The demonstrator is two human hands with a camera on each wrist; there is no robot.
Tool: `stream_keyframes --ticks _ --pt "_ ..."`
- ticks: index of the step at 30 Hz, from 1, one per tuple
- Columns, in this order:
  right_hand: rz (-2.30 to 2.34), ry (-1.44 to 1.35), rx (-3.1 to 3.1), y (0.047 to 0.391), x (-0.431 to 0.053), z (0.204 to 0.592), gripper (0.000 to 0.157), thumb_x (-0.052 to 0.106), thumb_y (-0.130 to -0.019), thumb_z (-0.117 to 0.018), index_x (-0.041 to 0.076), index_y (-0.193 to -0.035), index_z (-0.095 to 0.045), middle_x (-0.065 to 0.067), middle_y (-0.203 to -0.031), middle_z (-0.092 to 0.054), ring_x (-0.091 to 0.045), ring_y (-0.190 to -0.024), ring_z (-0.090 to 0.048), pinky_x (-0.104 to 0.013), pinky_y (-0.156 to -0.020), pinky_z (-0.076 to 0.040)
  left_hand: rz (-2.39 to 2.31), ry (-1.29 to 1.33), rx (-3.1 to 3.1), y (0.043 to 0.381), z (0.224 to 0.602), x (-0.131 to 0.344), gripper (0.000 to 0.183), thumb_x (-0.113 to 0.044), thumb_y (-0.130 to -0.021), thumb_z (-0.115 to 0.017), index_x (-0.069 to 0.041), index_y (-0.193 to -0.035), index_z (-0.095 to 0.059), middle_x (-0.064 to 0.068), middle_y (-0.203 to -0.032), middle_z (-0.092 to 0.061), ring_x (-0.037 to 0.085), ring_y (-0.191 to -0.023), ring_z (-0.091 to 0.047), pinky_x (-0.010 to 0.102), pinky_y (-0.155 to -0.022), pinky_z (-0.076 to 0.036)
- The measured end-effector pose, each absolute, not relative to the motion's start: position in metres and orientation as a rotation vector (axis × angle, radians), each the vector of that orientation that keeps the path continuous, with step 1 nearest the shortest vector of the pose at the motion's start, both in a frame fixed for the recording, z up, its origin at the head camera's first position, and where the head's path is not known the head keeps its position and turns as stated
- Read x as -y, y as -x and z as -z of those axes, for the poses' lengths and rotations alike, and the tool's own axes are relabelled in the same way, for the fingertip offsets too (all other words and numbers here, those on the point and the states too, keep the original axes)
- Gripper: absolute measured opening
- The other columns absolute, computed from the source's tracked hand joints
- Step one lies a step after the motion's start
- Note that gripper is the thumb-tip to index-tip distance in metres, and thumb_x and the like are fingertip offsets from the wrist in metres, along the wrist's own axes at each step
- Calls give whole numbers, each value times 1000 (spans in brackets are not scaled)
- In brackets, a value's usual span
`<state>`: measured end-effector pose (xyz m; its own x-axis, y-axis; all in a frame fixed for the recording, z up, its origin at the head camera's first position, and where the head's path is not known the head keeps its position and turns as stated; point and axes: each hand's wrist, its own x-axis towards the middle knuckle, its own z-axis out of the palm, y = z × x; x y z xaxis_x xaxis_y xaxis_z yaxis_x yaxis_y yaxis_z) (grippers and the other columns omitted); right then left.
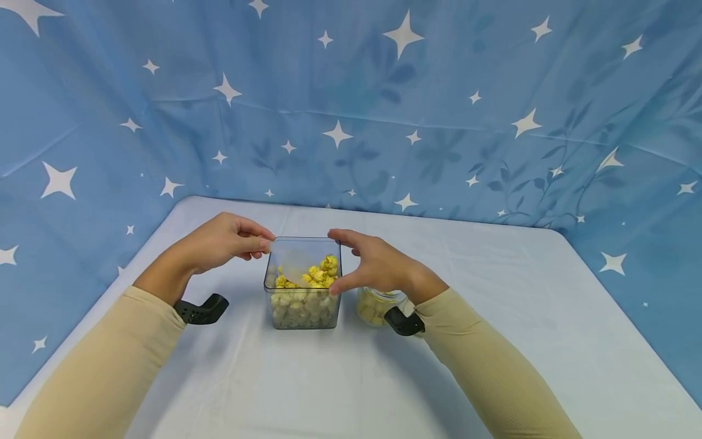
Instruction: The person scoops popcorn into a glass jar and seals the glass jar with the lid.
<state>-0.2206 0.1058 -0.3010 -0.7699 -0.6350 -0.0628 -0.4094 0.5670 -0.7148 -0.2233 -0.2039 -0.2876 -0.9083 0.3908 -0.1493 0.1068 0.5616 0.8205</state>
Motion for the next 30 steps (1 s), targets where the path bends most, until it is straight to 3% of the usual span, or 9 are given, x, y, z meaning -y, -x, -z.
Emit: stream_keyframes --ticks 8,18,30 --pt "1016 859 -2496 220 -106 301 104 35 -76 -89 13 -158 -29 0 -160 -31 -23 -145 -31 -43 -115 -30 -1426 -381 -2371 223 297 206 38 -16 -102 -61 8 -132 -58 10 -103 -68 22 -93 -61 35 -87 -53" --pt "1026 868 -2488 219 -107 300 103 34 -77 -89 13 -158 -30 -1 -160 -31 -26 -145 -32 -44 -115 -30 -1509 -388 -2336 220 302 211 39 -11 -102 -60 12 -133 -56 10 -104 -68 18 -90 -62 37 -89 -54" --pt "1024 875 -2488 219 -107 300 103 35 -78 -88 12 -159 -29 -1 -161 -31 -24 -146 -31 -43 -115 -30 -1613 -368 -2274 218 311 217 41 -10 -103 -58 14 -135 -50 11 -107 -66 15 -89 -62 28 -86 -54"
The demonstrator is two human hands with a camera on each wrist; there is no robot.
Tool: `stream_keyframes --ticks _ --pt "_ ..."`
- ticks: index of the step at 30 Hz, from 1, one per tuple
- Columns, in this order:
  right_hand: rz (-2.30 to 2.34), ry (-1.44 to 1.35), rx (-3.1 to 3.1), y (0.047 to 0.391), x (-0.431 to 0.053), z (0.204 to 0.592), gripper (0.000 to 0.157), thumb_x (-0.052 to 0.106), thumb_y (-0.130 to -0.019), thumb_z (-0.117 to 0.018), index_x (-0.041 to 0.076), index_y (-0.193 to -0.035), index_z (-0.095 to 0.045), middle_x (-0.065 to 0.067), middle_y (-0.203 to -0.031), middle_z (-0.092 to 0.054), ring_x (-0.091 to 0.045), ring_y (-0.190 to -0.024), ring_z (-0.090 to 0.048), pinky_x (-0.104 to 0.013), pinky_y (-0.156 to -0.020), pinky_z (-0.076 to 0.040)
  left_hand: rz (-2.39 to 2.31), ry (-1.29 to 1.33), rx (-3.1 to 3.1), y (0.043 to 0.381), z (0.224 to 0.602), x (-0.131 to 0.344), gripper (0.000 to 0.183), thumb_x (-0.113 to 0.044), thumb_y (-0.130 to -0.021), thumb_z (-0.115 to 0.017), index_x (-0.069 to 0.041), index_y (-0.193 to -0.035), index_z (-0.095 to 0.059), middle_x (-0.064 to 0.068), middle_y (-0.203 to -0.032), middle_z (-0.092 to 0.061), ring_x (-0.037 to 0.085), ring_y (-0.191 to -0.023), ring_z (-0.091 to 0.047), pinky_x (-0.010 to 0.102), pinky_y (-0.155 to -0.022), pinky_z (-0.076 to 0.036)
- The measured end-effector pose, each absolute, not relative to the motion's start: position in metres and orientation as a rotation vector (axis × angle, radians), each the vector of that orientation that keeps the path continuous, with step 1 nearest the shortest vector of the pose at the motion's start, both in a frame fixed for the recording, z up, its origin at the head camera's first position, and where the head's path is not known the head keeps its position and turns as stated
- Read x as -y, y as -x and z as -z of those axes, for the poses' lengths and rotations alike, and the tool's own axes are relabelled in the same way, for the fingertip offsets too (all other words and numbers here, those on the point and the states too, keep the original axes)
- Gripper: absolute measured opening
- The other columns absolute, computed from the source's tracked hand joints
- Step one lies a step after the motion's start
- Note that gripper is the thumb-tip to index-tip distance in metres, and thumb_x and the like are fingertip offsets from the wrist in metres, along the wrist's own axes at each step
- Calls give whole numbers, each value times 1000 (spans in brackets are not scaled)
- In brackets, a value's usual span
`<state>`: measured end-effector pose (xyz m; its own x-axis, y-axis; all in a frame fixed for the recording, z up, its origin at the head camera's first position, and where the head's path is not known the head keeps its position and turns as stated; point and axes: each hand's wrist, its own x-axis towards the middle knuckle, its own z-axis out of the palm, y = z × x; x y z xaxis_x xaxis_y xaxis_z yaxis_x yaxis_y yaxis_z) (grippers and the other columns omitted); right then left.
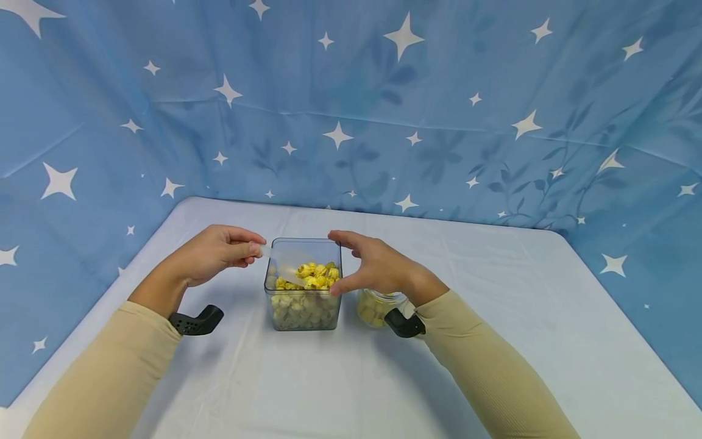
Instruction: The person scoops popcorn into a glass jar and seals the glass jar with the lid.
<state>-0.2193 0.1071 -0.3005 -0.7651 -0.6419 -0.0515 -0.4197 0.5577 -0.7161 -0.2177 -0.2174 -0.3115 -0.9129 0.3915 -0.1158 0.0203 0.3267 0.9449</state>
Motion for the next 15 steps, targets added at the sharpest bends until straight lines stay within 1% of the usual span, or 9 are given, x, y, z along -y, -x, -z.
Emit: stream_keyframes --ticks 6,10,15 --pt "1026 881 -2493 220 -107 301 103 35 -77 -88 12 -158 -30 -2 -160 -31 -26 -145 -32 -44 -115 -30 -1687 -356 -2240 218 317 221 42 -10 -103 -58 17 -135 -49 7 -104 -65 14 -88 -61 29 -85 -53" --pt "1029 869 -2491 220 -107 301 103 34 -76 -89 12 -158 -30 -1 -160 -32 -22 -145 -31 -41 -115 -30 -1701 -370 -2238 219 318 220 43 -10 -103 -58 17 -135 -48 5 -103 -66 12 -87 -62 26 -83 -53" --pt "1033 855 -2493 221 -105 300 104 34 -76 -89 12 -158 -30 -1 -160 -32 -21 -146 -30 -41 -116 -29 -1710 -398 -2214 219 318 218 44 -10 -103 -59 18 -135 -48 4 -102 -66 13 -88 -62 26 -84 -53"
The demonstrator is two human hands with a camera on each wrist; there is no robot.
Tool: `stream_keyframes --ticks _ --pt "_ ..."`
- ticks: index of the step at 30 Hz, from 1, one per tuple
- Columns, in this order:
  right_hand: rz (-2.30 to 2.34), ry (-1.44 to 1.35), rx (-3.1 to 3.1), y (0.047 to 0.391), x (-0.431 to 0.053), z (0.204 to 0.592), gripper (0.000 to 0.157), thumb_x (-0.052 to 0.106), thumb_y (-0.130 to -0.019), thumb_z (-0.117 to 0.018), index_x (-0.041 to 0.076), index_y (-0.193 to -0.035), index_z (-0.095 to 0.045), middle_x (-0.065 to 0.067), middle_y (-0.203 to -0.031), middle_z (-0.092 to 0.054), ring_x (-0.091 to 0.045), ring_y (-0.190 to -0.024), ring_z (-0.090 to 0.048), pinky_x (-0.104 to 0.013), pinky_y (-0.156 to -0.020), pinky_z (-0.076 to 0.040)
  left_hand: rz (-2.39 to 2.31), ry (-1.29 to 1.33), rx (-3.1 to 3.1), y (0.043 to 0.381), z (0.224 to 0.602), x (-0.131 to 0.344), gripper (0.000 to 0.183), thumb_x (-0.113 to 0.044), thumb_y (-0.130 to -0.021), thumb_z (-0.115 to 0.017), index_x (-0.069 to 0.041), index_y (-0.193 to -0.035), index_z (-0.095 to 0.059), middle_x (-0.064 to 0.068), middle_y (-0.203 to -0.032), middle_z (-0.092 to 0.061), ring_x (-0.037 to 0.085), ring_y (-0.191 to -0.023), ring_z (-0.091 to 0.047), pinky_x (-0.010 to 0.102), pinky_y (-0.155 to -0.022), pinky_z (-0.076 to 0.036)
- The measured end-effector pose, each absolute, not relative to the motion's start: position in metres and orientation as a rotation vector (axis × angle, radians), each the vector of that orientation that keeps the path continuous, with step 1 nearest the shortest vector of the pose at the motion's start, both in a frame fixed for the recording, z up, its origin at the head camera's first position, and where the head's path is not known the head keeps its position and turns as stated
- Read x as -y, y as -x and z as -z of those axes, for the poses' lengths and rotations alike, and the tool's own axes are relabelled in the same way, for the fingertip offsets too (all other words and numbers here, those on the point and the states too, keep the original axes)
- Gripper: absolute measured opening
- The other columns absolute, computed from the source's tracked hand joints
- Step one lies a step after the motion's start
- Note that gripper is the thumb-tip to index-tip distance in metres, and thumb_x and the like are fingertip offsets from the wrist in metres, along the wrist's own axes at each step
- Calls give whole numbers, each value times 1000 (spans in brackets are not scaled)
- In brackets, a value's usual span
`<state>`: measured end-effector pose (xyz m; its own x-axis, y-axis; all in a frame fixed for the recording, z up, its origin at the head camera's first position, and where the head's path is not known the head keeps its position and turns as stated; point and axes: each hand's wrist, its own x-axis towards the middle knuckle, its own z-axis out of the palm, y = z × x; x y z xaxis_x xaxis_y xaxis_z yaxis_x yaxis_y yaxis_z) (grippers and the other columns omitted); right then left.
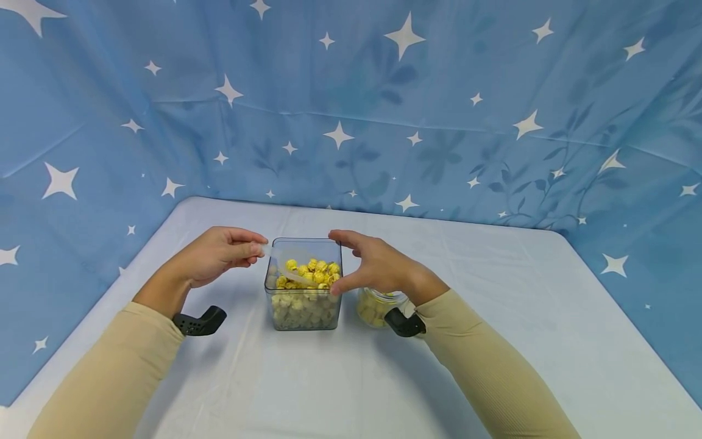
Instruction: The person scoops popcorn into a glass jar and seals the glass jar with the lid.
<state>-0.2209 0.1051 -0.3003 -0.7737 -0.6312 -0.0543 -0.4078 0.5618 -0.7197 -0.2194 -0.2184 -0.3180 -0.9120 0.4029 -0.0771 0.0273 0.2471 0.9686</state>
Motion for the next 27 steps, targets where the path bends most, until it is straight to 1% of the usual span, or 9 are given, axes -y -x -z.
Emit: stream_keyframes --ticks 5,12,16,21,27 --pt "1018 855 -2502 221 -105 300 104 35 -76 -90 11 -158 -31 -2 -160 -33 -21 -146 -31 -42 -115 -29 -1704 -411 -2190 219 318 218 43 -10 -103 -58 17 -135 -48 5 -101 -65 13 -87 -61 27 -85 -53" --pt "1019 855 -2496 220 -105 300 104 35 -76 -90 11 -158 -30 -2 -160 -32 -22 -146 -31 -42 -115 -29 -1619 -451 -2201 221 311 221 43 -9 -103 -57 17 -136 -47 7 -104 -66 17 -91 -62 28 -87 -53" --pt "1032 855 -2488 220 -105 300 104 34 -76 -90 10 -158 -30 -2 -160 -32 -22 -146 -30 -42 -116 -29 -1564 -443 -2236 223 305 225 40 -7 -103 -56 18 -134 -49 9 -104 -67 15 -88 -61 29 -87 -53" --pt "1040 839 -2499 220 -105 300 104 33 -76 -90 10 -158 -30 -2 -160 -32 -23 -146 -31 -42 -115 -29 -1554 -456 -2231 226 302 224 39 -6 -102 -58 17 -132 -52 6 -99 -66 16 -86 -60 30 -84 -53" --pt "1056 855 -2479 221 -106 301 104 32 -77 -90 10 -158 -30 -2 -160 -32 -21 -146 -29 -41 -116 -28 -1615 -470 -2141 227 309 215 40 -4 -103 -55 20 -134 -47 2 -97 -66 14 -86 -59 28 -84 -52"
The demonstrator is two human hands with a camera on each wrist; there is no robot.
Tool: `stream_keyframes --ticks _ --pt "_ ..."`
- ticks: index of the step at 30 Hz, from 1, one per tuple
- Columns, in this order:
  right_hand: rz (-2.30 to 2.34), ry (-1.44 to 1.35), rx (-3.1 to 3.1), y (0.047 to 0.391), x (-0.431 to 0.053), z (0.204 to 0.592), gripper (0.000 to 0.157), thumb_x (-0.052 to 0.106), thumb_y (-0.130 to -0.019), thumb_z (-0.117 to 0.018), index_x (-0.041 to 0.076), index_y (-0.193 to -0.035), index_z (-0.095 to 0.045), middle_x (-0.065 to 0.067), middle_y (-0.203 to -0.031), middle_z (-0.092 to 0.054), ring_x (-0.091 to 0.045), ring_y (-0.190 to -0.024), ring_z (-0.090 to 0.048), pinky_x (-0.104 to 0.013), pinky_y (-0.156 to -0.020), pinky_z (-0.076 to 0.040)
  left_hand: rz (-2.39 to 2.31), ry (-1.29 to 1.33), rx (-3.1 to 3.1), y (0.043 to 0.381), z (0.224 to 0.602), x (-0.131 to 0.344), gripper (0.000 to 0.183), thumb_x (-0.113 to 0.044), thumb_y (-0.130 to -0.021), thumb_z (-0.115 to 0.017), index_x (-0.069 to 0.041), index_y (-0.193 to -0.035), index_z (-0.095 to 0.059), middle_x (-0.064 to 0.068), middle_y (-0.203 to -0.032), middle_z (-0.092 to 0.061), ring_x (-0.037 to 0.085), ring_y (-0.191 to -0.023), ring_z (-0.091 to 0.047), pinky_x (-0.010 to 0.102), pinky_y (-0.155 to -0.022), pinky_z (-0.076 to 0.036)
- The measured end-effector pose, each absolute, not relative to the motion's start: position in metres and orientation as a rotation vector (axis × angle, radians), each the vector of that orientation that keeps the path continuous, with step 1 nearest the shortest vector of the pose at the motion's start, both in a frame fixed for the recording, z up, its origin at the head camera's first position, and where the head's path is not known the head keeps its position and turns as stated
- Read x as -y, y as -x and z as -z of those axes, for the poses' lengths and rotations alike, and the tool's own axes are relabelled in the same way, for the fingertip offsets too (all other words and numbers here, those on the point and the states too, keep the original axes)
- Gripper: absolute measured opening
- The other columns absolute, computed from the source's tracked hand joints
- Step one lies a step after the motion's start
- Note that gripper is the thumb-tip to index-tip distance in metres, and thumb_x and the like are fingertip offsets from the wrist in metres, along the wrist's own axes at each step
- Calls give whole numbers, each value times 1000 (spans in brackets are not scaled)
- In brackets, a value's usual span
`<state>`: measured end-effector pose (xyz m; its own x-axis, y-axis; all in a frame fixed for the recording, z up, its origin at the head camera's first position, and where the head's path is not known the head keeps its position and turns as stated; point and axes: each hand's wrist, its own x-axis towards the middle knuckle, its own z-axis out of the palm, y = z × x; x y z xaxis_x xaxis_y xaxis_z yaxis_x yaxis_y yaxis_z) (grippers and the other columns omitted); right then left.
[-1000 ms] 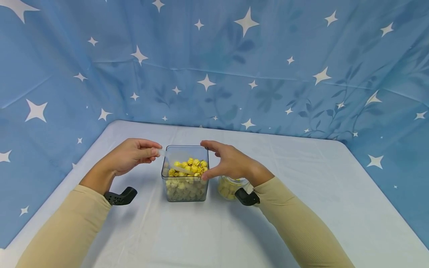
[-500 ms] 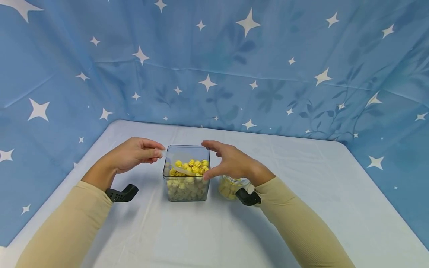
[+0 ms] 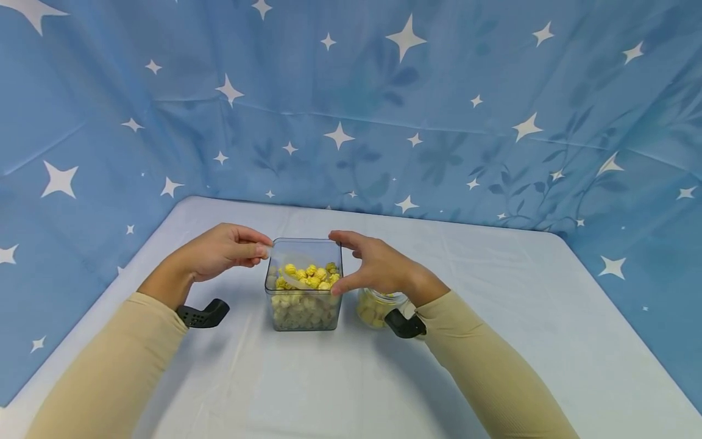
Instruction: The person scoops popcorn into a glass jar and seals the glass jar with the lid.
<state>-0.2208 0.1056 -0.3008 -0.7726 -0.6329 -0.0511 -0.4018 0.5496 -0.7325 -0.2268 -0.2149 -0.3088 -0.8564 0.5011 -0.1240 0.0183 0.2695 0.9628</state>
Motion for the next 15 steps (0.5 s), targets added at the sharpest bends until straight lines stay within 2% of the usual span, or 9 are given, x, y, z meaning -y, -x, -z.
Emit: stream_keyframes --ticks 8,15 --pt "1066 841 -2480 222 -105 302 102 30 -77 -90 10 -158 -30 -2 -160 -33 -20 -146 -30 -39 -116 -28 -1668 -425 -2138 227 314 216 41 -6 -104 -55 19 -136 -46 4 -98 -65 13 -86 -60 27 -85 -53" --pt "1064 829 -2472 220 -105 301 101 27 -78 -89 12 -158 -30 -1 -160 -32 -30 -144 -33 -42 -114 -31 -1703 -393 -2161 229 316 220 43 -8 -104 -56 18 -137 -46 4 -101 -65 13 -88 -61 26 -85 -53"
